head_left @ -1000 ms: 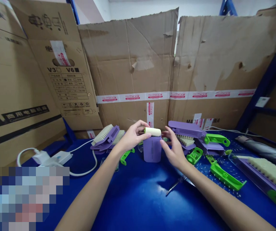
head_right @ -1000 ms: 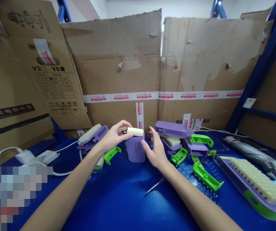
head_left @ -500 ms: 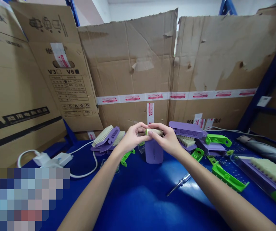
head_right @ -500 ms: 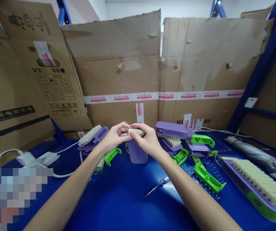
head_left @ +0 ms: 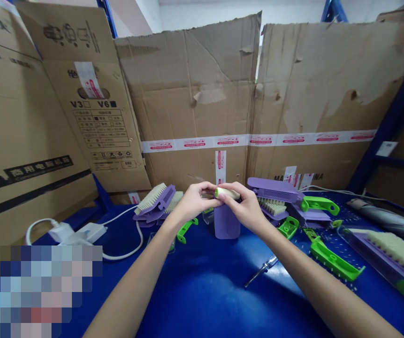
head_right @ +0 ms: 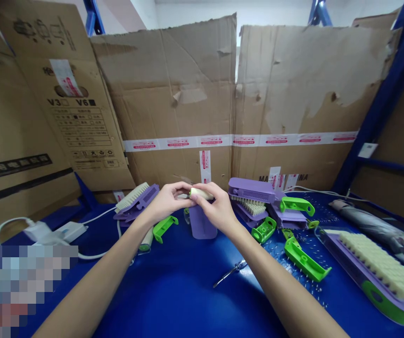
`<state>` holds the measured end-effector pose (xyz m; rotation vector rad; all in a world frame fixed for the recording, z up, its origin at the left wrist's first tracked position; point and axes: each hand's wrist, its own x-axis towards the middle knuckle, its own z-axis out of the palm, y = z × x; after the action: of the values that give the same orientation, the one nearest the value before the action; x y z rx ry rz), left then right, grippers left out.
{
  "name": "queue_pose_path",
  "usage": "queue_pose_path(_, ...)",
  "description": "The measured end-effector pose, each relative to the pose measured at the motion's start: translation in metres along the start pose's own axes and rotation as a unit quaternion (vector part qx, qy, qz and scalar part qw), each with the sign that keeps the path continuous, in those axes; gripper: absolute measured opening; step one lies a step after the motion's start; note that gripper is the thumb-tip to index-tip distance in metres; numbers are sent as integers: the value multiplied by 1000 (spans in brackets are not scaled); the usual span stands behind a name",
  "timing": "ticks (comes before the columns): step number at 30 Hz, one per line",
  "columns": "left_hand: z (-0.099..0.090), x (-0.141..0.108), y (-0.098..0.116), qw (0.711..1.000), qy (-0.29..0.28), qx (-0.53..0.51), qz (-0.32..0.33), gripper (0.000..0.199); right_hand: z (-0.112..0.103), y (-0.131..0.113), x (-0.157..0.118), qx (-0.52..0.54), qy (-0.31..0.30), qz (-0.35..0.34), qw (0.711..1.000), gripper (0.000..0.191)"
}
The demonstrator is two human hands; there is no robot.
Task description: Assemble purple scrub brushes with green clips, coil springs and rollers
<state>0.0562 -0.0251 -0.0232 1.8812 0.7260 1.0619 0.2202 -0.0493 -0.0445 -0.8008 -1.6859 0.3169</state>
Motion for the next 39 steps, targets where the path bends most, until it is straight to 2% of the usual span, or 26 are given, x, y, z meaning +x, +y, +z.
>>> queue_pose_path(8, 0, -1, 5, 999, 3, 48, -22, 24, 4, 6, -3, -41, 14, -20, 999, 24)
queue_pose_path(14, -2, -1, 2, 999, -26, 45, -14, 22, 4, 4, -4, -41, 17, -4, 999, 23)
queue_pose_path(21, -2, -4, 5, 999, -25, 33, 23, 27, 3, 4, -4, -28, 18, 18, 999, 25)
queue_pose_path(28, -3, -5, 5, 998, -29, 52, 13, 26, 5, -2, -4, -11, 22, 4, 1000, 16)
queue_pose_path(39, -7, -5, 4, 996, -63, 64, -5, 29, 9, 2, -7, -59, 45, -9, 997, 17)
